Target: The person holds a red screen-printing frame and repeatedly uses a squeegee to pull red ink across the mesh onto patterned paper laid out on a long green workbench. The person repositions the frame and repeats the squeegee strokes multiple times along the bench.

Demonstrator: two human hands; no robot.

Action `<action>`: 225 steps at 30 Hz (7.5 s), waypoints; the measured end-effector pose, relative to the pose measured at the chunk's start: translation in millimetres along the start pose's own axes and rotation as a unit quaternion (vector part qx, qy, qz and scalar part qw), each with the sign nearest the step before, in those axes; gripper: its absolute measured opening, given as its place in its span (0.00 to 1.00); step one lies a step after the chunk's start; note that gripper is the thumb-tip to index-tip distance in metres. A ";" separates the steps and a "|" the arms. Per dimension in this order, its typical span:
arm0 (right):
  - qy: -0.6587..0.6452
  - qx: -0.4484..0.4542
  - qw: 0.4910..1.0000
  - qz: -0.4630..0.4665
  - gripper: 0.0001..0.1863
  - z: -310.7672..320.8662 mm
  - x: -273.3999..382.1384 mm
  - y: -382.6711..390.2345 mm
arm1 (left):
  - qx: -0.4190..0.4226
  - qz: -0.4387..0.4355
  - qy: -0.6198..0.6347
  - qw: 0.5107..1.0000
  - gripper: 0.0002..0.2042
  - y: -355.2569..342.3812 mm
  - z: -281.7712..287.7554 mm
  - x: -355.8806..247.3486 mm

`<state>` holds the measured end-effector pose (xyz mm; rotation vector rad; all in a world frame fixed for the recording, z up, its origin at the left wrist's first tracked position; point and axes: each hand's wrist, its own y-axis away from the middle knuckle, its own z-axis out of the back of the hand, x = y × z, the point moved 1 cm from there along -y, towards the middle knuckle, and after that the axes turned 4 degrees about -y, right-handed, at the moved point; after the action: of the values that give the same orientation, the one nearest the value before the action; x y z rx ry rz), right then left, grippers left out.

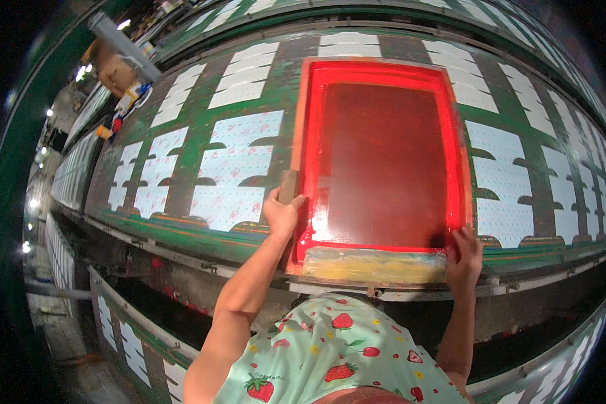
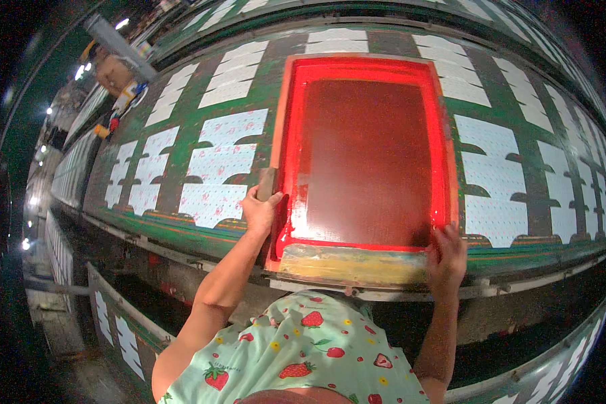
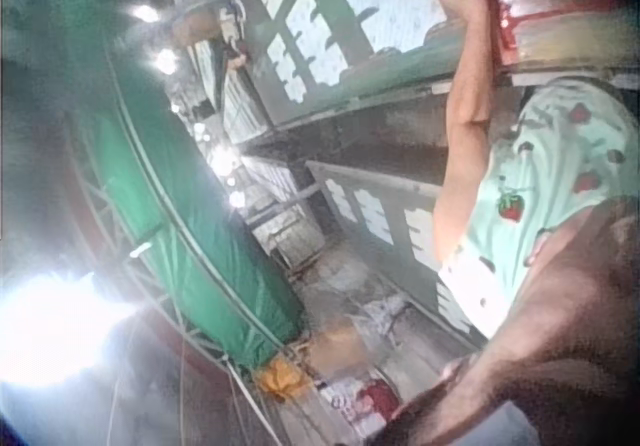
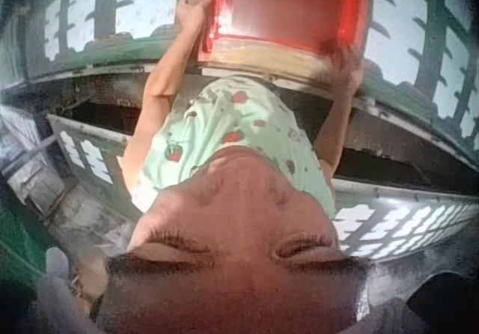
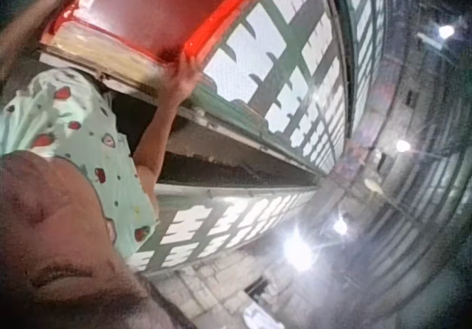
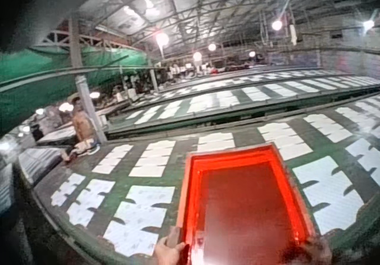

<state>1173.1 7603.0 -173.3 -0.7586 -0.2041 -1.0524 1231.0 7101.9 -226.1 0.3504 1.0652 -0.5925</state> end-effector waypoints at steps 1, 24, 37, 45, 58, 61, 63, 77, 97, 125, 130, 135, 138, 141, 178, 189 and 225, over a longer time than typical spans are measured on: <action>-0.011 0.051 0.998 0.026 0.23 2.6 21.8 6.2 | -0.003 -0.001 -0.020 1.000 0.27 -0.7 -0.8 0.0; 0.076 0.402 0.910 0.071 0.25 -41.5 176.2 -41.6 | -0.008 -0.084 0.017 0.996 0.33 -4.8 -5.8 1.7; 0.073 0.253 0.962 0.074 0.28 -99.7 144.8 -38.0 | 0.009 -0.082 0.043 0.996 0.23 -6.7 -6.7 6.7; 0.107 0.150 0.955 0.233 0.20 -190.2 71.5 -209.1 | 0.017 -0.044 0.019 0.999 0.23 -4.4 -5.3 5.0; 0.137 0.226 0.949 0.174 0.23 -299.3 -1.1 -467.3 | -0.008 -0.008 0.007 1.000 0.23 1.2 -7.4 -6.6; 0.128 0.178 0.949 0.227 0.22 -305.5 -12.8 -491.6 | -0.016 0.006 0.008 1.000 0.22 2.4 -8.5 -8.2; 0.123 0.213 0.943 0.223 0.20 -308.1 -17.6 -498.7 | -0.018 0.015 0.002 1.000 0.22 2.7 -8.5 -8.9; 0.133 0.330 0.913 0.199 0.18 -244.0 36.1 -415.7 | -0.016 -0.043 -0.018 0.999 0.22 -1.8 -9.1 0.8; 0.116 0.360 0.910 0.167 0.19 -76.0 150.5 -42.7 | -0.033 -0.105 0.033 0.993 0.31 -5.2 -11.0 17.1; -0.059 0.082 0.990 -0.100 0.25 23.5 -78.2 -14.2 | -0.026 -0.006 -0.082 0.996 0.25 -10.1 -9.7 9.8; -0.106 0.124 0.972 -0.170 0.40 7.0 -85.7 -23.1 | 0.001 0.024 -0.055 0.998 0.23 -4.5 -9.3 -1.6; -0.075 0.095 0.981 -0.149 0.42 -2.3 -80.3 -28.1 | -0.007 0.011 -0.052 0.999 0.19 -4.4 -12.6 -2.1; -0.046 0.096 0.986 -0.131 0.39 -8.1 -81.1 -29.7 | 0.006 0.001 -0.050 0.999 0.18 -4.9 -10.5 -0.3; -0.043 0.081 0.988 -0.124 0.32 -12.5 -80.4 -33.3 | 0.009 0.009 -0.041 0.999 0.19 -2.5 -8.9 -2.3; -0.095 -0.010 0.957 -0.275 0.35 230.6 -431.6 -47.7 | 0.006 0.014 0.093 0.996 0.22 242.0 -333.4 -185.3; -0.067 0.054 0.969 -0.230 0.33 256.1 -461.2 -43.6 | 0.013 -0.028 0.051 0.998 0.16 260.0 -363.3 -192.4; 0.032 0.254 0.961 0.106 0.27 197.4 -230.3 -15.2 | -0.005 -0.100 0.058 0.993 0.25 249.4 -374.0 -175.6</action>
<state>1082.8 7890.4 -135.5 -0.2738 -0.3159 -0.7718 1055.1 7551.1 -241.0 0.2720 1.2236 -0.7525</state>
